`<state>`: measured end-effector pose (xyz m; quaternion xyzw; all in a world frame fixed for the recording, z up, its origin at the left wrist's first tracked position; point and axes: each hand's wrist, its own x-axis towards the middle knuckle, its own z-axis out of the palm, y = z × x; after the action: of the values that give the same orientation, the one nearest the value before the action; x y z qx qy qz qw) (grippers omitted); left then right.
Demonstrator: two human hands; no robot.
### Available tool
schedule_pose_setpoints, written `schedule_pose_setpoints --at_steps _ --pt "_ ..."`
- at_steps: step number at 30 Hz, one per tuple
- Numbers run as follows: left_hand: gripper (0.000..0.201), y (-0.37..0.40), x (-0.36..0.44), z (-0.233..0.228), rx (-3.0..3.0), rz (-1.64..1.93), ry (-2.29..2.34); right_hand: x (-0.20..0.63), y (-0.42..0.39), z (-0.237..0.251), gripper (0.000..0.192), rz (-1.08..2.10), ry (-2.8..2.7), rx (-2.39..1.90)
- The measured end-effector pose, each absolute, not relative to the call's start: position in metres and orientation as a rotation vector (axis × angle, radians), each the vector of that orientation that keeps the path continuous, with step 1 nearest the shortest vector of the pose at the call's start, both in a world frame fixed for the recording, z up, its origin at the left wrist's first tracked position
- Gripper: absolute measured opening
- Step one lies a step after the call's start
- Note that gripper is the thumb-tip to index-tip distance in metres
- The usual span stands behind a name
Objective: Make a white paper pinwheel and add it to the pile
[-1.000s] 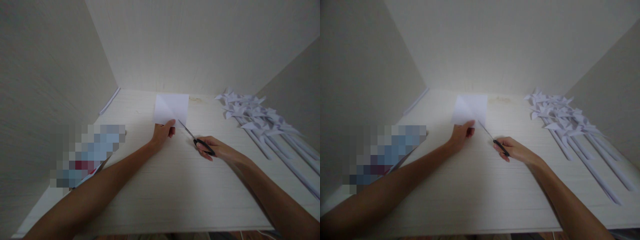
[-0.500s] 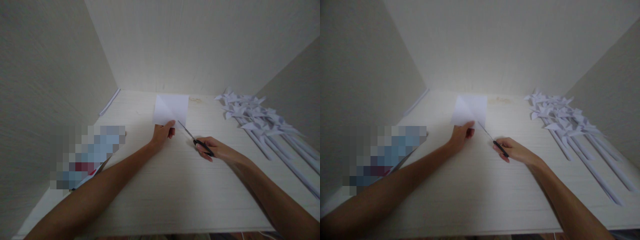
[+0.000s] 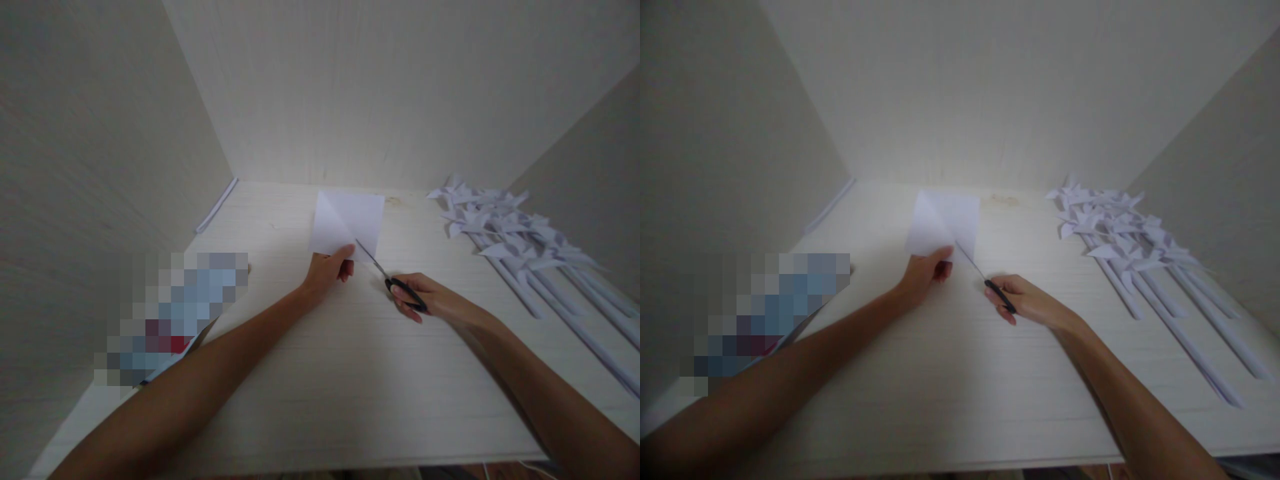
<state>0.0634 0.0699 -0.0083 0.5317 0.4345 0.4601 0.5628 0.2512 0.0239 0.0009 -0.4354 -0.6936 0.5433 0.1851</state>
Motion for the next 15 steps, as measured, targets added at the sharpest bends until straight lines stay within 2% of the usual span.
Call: schedule_pose_setpoints --at_steps 15 --pt "0.037 0.0683 0.0645 -0.0049 1.207 1.076 1.045 0.2501 0.0232 0.0049 0.044 1.448 -2.020 -1.271"
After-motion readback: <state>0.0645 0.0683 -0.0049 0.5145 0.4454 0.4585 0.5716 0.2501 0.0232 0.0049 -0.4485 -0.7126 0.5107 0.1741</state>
